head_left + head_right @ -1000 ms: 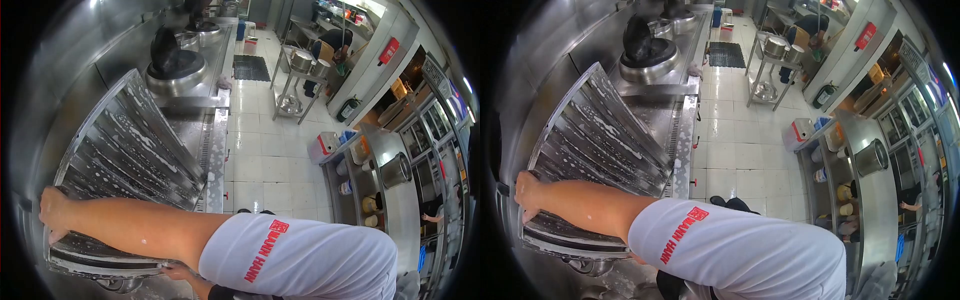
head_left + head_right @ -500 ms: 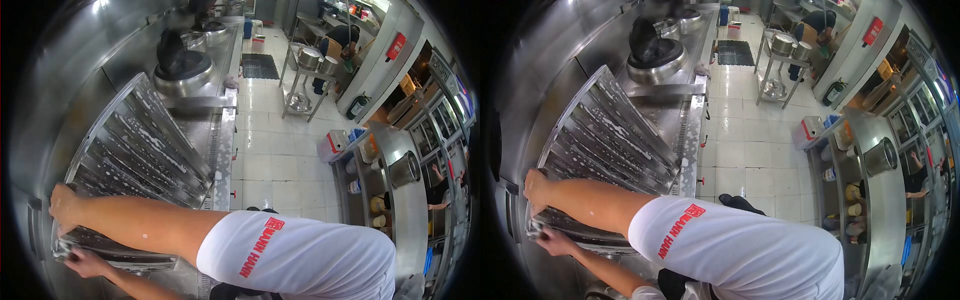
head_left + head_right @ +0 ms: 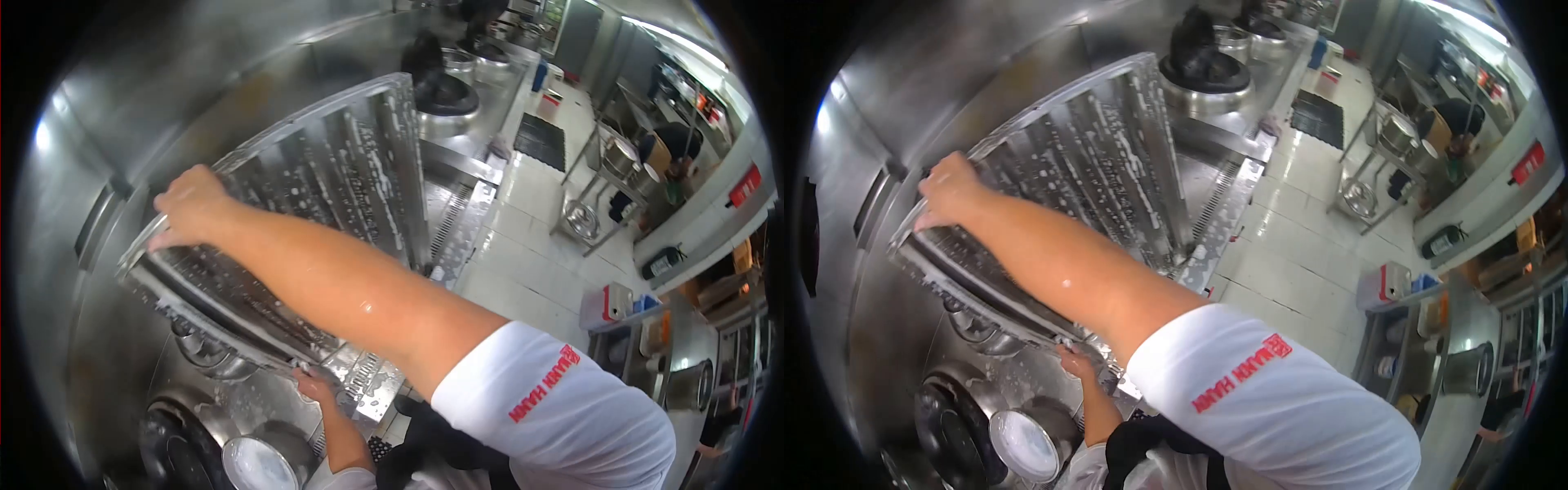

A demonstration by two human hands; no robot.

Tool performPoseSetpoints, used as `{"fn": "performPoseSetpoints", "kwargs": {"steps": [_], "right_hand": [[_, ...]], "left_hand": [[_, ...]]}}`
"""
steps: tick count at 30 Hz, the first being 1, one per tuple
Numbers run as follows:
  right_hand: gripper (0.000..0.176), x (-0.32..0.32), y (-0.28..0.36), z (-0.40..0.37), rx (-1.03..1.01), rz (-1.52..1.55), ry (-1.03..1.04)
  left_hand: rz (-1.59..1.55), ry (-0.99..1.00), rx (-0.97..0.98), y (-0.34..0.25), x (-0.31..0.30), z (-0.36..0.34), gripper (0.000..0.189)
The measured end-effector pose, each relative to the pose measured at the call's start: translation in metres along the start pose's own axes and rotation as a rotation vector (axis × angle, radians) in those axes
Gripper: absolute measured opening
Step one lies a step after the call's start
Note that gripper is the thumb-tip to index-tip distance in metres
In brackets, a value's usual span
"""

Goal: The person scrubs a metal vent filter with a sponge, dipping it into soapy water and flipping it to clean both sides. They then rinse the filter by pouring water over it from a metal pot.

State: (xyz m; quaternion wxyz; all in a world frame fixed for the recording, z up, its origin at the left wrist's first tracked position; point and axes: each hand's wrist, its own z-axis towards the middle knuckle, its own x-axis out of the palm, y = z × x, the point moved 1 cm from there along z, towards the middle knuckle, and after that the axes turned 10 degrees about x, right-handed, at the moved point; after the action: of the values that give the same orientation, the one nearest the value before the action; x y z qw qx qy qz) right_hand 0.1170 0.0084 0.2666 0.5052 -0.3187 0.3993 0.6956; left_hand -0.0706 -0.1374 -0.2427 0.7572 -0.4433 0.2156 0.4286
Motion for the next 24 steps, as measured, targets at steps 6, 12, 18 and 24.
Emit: {"fn": "performPoseSetpoints", "kwargs": {"steps": [6,12,18,24], "right_hand": [[0.076,0.016,0.009,-0.004,-0.053,0.031,0.04],[0.081,0.013,0.01,-0.018,-0.121,-0.024,0.142],[0.083,0.003,0.013,-0.015,-0.126,-0.026,0.142],[0.084,-0.01,0.003,-0.011,-0.06,-0.069,0.086]], "left_hand": [[-0.299,-0.049,-0.163,-0.038,-0.105,0.024,0.016],[-0.134,0.095,0.061,-0.053,-0.138,-0.002,0.018],[-0.329,-0.013,-0.033,-0.057,-0.09,0.001,0.021],[-0.603,-0.083,-0.193,-0.028,-0.148,0.023,0.011]]}}
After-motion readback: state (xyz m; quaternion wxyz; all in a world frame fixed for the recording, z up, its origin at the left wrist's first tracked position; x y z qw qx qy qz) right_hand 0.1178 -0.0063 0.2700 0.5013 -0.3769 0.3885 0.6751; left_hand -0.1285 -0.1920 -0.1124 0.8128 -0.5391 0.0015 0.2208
